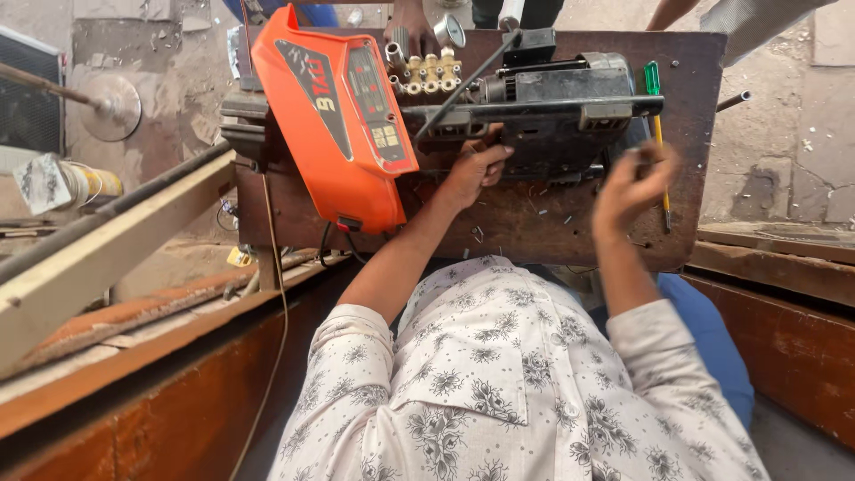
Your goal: The person disassembles a small electric motor on a workbench, removes the casing and internal components, and then reassembles the motor using a screwdriver and wrench. The person handles bolts, nuts, and wires during the process.
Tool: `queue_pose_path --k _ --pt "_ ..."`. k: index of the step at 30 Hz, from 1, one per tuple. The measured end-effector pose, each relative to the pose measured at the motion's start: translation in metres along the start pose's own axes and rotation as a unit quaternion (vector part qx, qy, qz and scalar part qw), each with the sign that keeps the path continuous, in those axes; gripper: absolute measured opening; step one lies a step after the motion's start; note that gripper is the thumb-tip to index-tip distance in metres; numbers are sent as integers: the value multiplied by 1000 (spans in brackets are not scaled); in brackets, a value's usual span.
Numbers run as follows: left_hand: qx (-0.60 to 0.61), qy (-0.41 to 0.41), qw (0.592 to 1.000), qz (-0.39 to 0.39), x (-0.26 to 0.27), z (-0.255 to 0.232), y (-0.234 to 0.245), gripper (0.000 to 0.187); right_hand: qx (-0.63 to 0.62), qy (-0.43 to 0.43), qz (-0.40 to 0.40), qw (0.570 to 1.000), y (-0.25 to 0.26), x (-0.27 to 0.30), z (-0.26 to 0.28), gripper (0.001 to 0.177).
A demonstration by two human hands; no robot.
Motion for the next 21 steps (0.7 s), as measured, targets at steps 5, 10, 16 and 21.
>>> queue_pose_path --k 5,10,16,21 --pt "65 4 998 -8 -2 15 1 25 185 238 80 950 -53 56 30 18" --pt "11 5 998 -62 -14 16 2 29 255 254 65 931 -92 40 19 21" --pt "16 0 998 -61 -16 22 5 33 246 306 86 916 -93 53 10 14" --pt "4 -2 998 -65 -16 10 2 26 221 301 79 924 -97 47 6 19"
Point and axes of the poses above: each hand's wrist, its own x-axis away from the middle knuckle, its own y-axis out of the back of the hand, z = x × y, the point moved 3 cm from there along -x, towards the middle knuckle, and after that the axes turned 3 degrees about x, right-handed, at the moved point
